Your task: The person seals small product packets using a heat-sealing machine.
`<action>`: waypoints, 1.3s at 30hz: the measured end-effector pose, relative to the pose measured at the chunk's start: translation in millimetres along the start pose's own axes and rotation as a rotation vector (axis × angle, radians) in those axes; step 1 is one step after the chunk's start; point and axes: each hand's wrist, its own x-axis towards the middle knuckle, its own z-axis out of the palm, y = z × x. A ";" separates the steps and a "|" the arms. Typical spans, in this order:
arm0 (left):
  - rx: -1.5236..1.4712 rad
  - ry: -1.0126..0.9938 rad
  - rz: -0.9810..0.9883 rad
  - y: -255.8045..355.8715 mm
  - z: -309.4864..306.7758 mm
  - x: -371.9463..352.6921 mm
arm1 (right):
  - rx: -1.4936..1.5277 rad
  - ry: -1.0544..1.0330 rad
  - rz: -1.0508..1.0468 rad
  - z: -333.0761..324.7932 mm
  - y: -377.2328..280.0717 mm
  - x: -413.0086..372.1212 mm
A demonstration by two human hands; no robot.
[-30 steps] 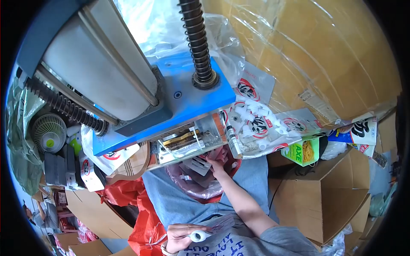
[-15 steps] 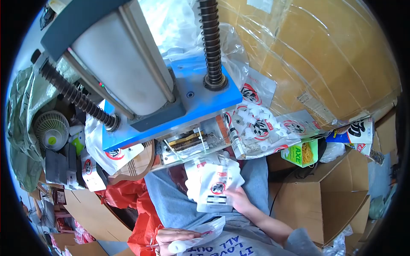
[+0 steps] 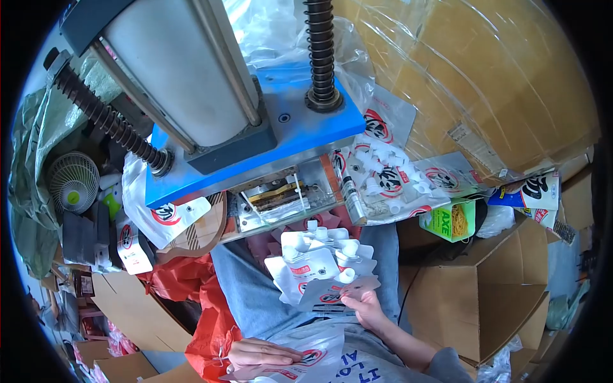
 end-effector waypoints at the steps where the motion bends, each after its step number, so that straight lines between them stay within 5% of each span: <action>1: -0.036 0.065 -0.081 3.5 7.2 -1.0 | -0.001 -0.003 0.005 1.1 -1.1 -0.6; 5: -0.136 0.274 -0.322 8.9 22.4 -3.9 | 0.018 -0.002 0.008 1.0 -0.5 -0.2; 8: 0.051 0.017 0.216 -7.5 5.1 9.9 | 0.031 -0.018 0.017 -6.4 6.9 2.5; 9: 0.058 0.017 0.216 -7.8 1.5 5.1 | 0.034 -0.021 0.033 -8.5 10.4 5.7; 11: -0.098 -0.095 -0.149 -8.0 -0.8 -10.4 | -0.045 0.036 0.057 -7.8 16.2 17.8; 13: -0.423 0.095 -0.282 -30.4 11.3 -40.0 | -0.160 0.105 0.060 -10.3 29.8 37.9; 15: -0.215 0.348 -0.478 -8.2 29.2 -30.6 | -0.088 0.236 0.330 -2.2 25.4 59.1; 16: -0.169 0.422 -0.642 -6.2 32.7 -33.6 | -0.122 0.224 0.276 2.6 23.4 64.7; 19: -0.255 0.793 -0.697 -18.2 47.5 -7.8 | -0.195 0.162 0.154 19.7 0.1 54.5; 23: -0.392 0.909 -1.056 -73.4 40.1 -5.6 | -0.245 0.136 0.066 -4.0 3.5 50.3; 28: -0.514 0.846 -0.880 -83.1 -11.0 61.0 | -0.292 0.142 0.019 0.2 -31.8 33.3; 32: -0.638 0.765 -0.846 -101.9 -50.4 95.9 | -0.351 0.107 -0.280 35.0 -108.7 5.6; 34: -0.628 0.772 -0.859 -104.6 -48.9 100.6 | -0.527 0.122 -0.585 45.0 -138.9 0.5; 39: -0.512 0.732 -0.878 -108.1 -53.7 94.1 | -1.393 0.303 -0.872 71.0 -187.8 54.1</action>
